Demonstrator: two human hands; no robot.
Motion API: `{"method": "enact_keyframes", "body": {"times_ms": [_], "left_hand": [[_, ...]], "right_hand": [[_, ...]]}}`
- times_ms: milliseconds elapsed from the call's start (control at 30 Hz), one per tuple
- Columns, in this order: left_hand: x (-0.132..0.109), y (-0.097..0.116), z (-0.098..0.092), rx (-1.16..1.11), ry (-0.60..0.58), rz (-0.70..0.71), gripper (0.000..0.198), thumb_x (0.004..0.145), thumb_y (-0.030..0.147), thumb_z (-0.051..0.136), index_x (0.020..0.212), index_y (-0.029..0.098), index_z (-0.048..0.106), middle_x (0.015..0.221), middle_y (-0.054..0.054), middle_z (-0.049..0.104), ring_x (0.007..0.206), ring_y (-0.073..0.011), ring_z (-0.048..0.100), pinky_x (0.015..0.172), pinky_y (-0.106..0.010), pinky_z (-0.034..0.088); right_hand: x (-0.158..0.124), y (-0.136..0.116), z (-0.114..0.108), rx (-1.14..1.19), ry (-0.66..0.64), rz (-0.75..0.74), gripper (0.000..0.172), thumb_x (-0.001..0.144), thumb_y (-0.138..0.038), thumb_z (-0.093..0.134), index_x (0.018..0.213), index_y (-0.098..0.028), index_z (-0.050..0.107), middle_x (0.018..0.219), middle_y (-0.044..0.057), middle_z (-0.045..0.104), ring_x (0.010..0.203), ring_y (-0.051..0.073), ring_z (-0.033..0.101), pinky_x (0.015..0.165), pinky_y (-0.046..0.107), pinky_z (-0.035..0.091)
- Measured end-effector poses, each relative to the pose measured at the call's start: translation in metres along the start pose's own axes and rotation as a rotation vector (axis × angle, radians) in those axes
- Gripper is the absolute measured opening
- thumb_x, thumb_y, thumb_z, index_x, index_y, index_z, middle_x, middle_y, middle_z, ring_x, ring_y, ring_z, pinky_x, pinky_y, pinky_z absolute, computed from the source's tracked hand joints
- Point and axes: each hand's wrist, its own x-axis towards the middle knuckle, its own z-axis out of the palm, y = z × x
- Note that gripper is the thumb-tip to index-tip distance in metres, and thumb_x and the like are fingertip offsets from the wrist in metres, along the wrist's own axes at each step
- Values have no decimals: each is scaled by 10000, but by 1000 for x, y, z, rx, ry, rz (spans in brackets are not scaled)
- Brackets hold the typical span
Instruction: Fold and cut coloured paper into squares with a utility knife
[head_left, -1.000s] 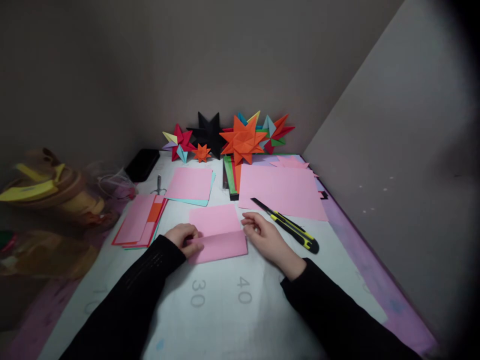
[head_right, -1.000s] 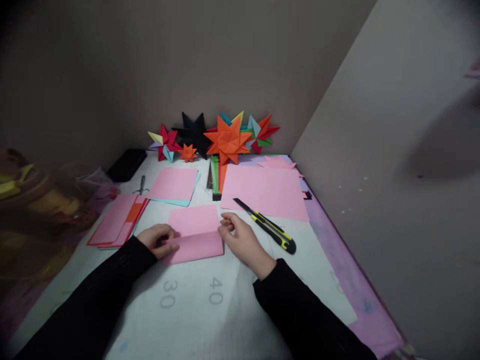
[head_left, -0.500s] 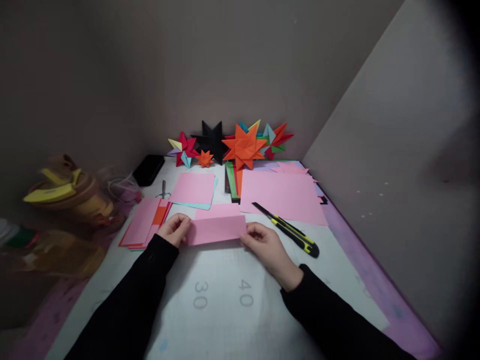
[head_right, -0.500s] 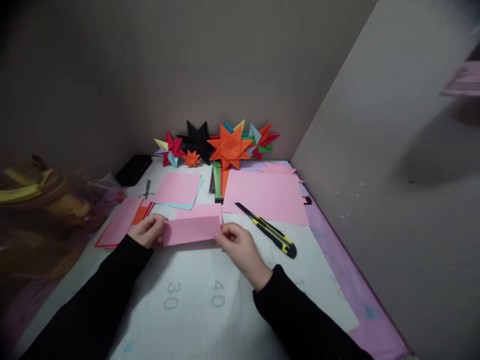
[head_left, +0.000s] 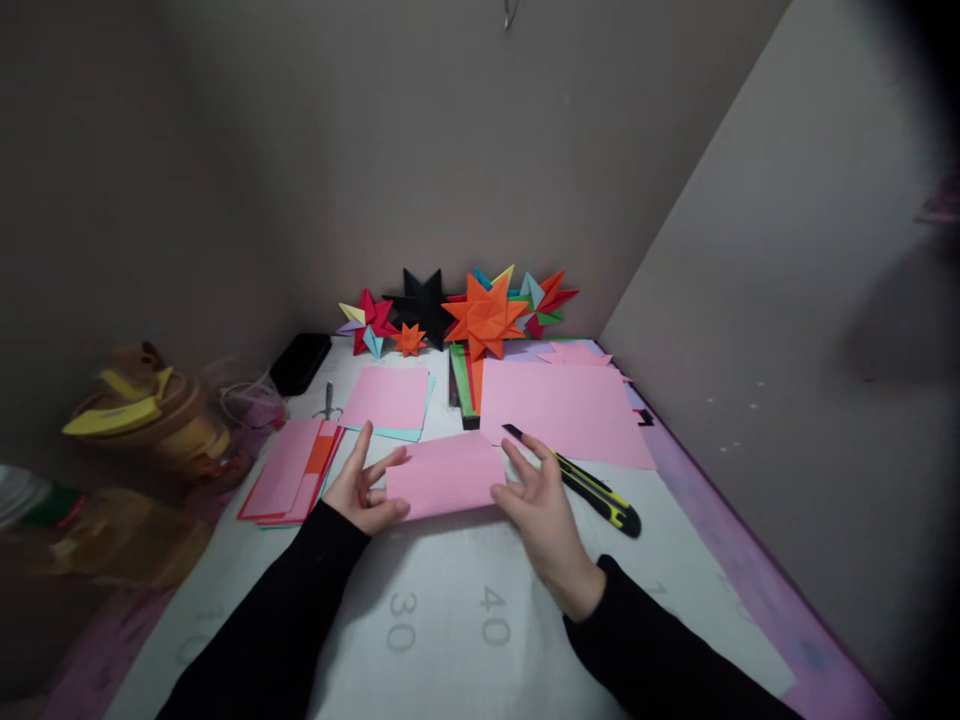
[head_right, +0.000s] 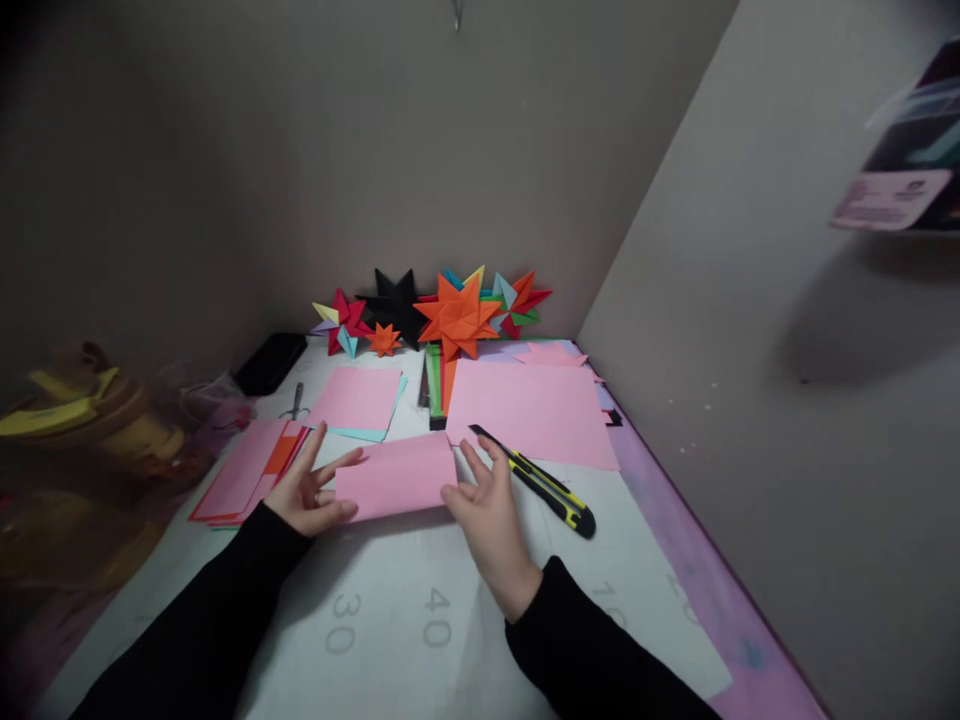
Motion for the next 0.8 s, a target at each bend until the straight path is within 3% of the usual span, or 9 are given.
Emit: {"method": "enact_keyframes", "body": {"times_ms": [67, 133, 200, 267, 367, 433, 533, 633, 800], "left_hand": [[-5, 5, 5, 47, 30, 160, 1164, 612, 219, 732, 1426, 396, -81, 1435, -222, 337, 526, -28, 586, 544, -191, 474], [-8, 7, 9, 118, 63, 298, 1084, 679, 252, 675, 1418, 411, -103, 1459, -194, 305, 593, -61, 629, 582, -204, 488], [-10, 6, 11, 180, 64, 357, 1027, 721, 282, 630, 1417, 408, -114, 1468, -183, 290, 593, -68, 628, 574, -206, 482], [-7, 3, 10, 193, 47, 341, 1049, 708, 288, 642, 1406, 428, -129, 1496, -179, 214, 551, -47, 597, 529, -192, 459], [0, -6, 6, 100, 79, 167, 1221, 602, 260, 736, 1384, 432, -185, 1516, -192, 114, 559, -40, 593, 518, -192, 457], [4, -13, 3, 7, 106, -19, 1283, 545, 266, 783, 1431, 304, -145, 1446, -234, 305, 632, -86, 633, 595, -224, 490], [5, -21, 4, -83, -9, -189, 1077, 540, 358, 798, 1419, 97, 233, 1102, -195, 651, 750, -186, 667, 697, -290, 511], [5, -23, 7, -72, -89, -147, 706, 549, 395, 798, 1142, 99, 555, 913, -126, 712, 801, -228, 669, 728, -321, 510], [8, -23, 9, -31, 14, -56, 596, 559, 409, 793, 1033, 108, 597, 877, -108, 715, 828, -233, 662, 789, -342, 489]], "right_hand": [[-2, -6, 1, 31, -6, 4, 880, 693, -228, 700, 1374, -387, 166, 1473, 133, 279, 755, 122, 600, 721, 319, 484], [-2, -10, 0, 60, -28, 43, 954, 677, -246, 718, 1410, -375, 121, 1472, 123, 287, 904, 166, 601, 756, 323, 487], [1, -11, -1, 74, -129, 149, 854, 660, -285, 734, 1388, -289, 287, 1374, 129, 444, 990, 208, 589, 782, 333, 485], [4, -8, -3, 77, -262, 276, 641, 647, -319, 746, 1231, -181, 522, 1153, 137, 619, 944, 238, 614, 773, 348, 487], [7, -3, -7, 41, -307, 308, 377, 659, -314, 740, 974, -127, 653, 896, 98, 696, 817, 224, 637, 760, 350, 475], [8, -1, -9, -34, -268, 234, 300, 677, -297, 727, 927, -145, 658, 860, 67, 697, 791, 199, 629, 751, 333, 464], [8, -2, -8, -131, -275, 173, 282, 683, -295, 717, 922, -161, 650, 859, 48, 690, 762, 181, 617, 706, 312, 457], [8, -4, -5, -141, -291, 151, 290, 687, -315, 705, 922, -163, 631, 850, 42, 679, 749, 176, 611, 684, 306, 454], [11, -1, -3, -143, -274, 128, 315, 714, -350, 677, 966, -175, 609, 850, 38, 664, 777, 180, 605, 714, 316, 459]]}}
